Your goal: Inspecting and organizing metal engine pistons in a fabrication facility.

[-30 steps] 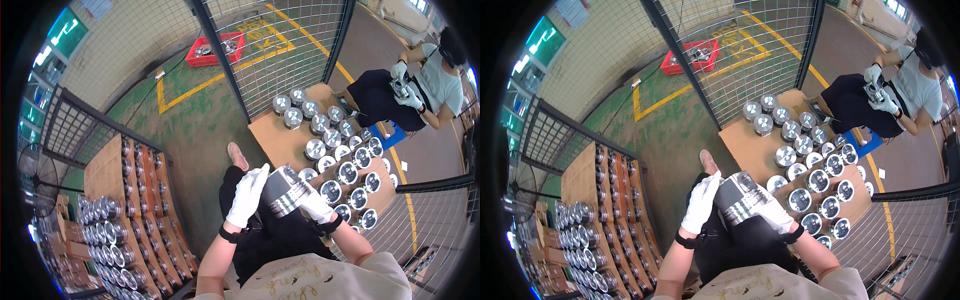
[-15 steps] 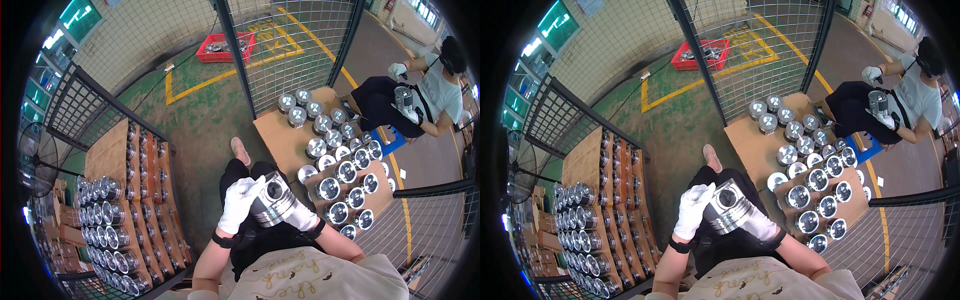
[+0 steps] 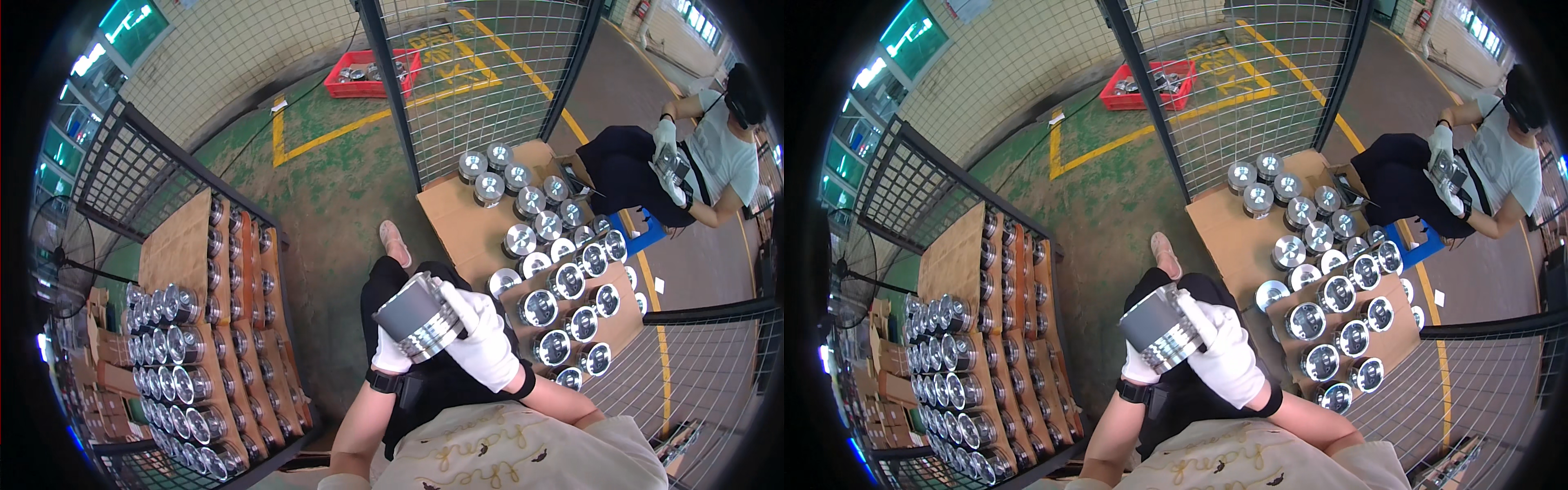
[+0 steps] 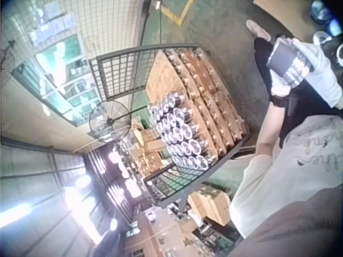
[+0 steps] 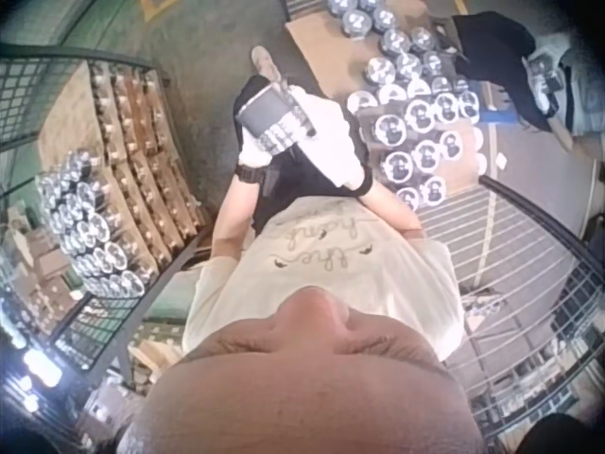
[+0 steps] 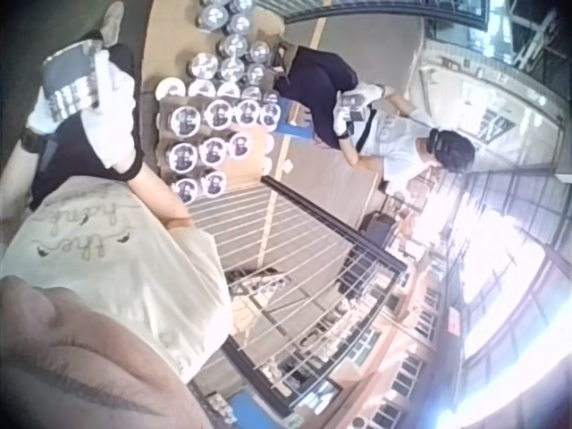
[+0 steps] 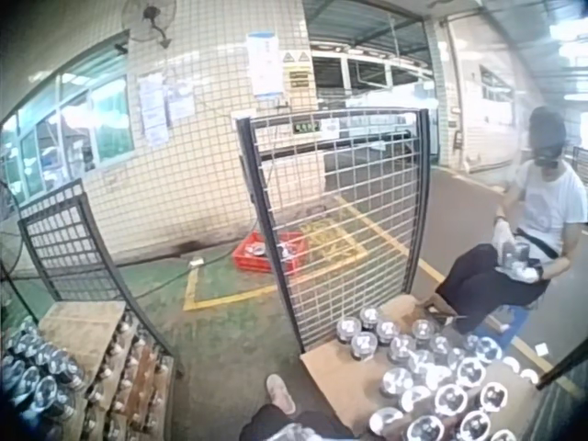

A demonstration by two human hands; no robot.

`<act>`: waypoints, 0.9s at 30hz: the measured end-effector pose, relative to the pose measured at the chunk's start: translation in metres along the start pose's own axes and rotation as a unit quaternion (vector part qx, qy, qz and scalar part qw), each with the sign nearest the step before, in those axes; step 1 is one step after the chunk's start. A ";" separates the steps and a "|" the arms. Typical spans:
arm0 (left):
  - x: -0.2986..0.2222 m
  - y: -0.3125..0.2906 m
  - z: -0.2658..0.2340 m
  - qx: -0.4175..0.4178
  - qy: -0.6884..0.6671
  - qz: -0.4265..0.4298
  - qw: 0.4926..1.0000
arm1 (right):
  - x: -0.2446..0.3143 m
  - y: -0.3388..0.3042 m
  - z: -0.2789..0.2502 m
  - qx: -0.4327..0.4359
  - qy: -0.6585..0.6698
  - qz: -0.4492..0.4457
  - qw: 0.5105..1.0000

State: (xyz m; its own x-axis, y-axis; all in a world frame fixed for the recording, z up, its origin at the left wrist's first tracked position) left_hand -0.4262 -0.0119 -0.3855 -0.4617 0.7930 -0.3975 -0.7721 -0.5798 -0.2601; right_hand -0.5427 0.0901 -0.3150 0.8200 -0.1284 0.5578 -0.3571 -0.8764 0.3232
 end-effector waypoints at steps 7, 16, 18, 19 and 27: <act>0.003 0.003 0.005 0.037 -0.185 -0.008 0.982 | -0.013 -0.027 0.028 0.013 0.409 0.119 0.905; 0.013 -0.036 0.057 0.141 0.444 0.230 0.855 | -0.054 -0.011 0.038 0.170 0.852 0.345 0.355; 0.006 -0.032 0.068 0.189 0.552 0.219 0.782 | -0.053 -0.007 0.028 0.221 0.924 0.174 0.259; 0.001 -0.032 0.076 0.204 0.593 0.237 0.742 | -0.055 -0.011 0.032 0.222 0.899 0.233 0.299; 0.017 -0.022 0.078 0.161 0.540 0.266 0.782 | -0.101 -0.041 0.016 0.175 0.576 0.253 0.757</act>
State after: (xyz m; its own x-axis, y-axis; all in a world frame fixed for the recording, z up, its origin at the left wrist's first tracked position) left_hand -0.4512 0.0292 -0.3184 -0.2512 -0.2668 -0.9304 -0.7466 -0.5584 0.3617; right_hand -0.6037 0.1310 -0.3971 -0.3888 -0.1763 0.9043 -0.1887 -0.9455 -0.2654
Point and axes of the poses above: each hand's wrist, its own y-axis towards the middle knuckle, its own z-axis out of the palm, x = y × z, the point moved 2 cm from there along y, towards the middle knuckle, and after that the axes turned 13 degrees about -y, right-handed, at the moved point
